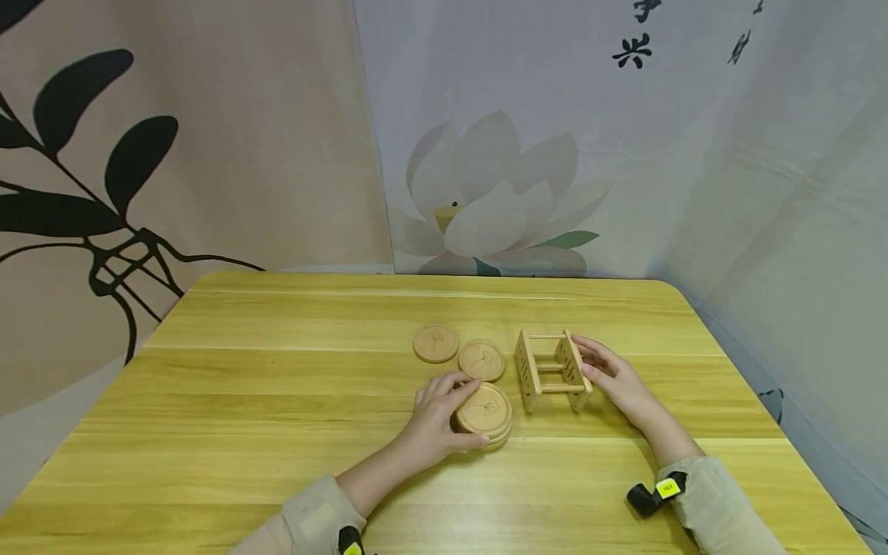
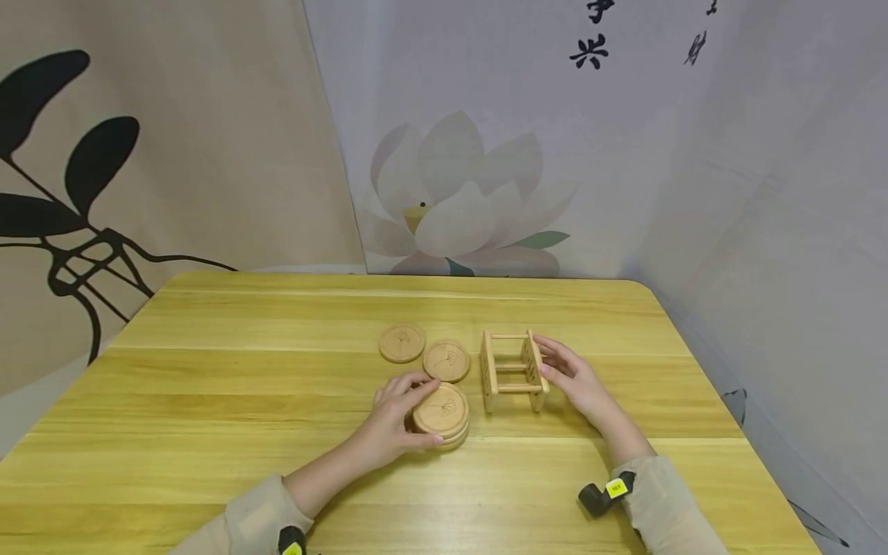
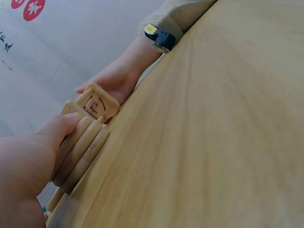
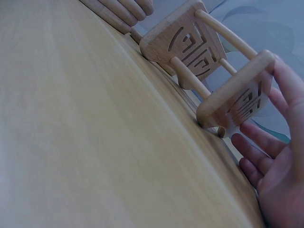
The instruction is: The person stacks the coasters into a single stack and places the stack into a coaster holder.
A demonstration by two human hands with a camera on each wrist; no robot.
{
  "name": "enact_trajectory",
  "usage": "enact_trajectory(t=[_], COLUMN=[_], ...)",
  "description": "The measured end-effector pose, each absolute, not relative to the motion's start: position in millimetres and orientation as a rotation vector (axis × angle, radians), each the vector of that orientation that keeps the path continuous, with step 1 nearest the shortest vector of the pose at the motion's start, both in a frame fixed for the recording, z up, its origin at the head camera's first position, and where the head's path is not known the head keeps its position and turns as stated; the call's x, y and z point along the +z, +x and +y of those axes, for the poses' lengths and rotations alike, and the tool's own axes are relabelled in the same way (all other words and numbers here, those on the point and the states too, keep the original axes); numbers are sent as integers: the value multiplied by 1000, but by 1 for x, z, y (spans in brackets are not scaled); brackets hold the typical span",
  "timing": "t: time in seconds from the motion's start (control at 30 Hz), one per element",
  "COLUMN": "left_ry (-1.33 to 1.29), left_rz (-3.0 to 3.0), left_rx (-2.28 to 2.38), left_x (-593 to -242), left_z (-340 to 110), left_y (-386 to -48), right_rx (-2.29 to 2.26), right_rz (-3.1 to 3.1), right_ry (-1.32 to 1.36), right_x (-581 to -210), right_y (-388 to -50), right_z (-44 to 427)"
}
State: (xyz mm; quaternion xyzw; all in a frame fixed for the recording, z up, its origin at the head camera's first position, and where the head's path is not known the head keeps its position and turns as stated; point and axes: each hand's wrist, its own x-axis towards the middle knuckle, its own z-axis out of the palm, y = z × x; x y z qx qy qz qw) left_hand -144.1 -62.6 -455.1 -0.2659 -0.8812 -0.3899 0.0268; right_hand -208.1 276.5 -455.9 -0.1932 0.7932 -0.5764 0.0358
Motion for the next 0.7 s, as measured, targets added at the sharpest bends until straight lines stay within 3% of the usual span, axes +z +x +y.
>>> enact_trajectory(t=[0.7], left_ry=[-800], left_rz=[-2728], left_rx=[-1239], left_x=[-453], left_z=[-65], left_y=[-144], right_rx=[-1731], right_rz=[2464], right_ry=[-601], right_x=[-453], right_y=[-207], right_z=[274])
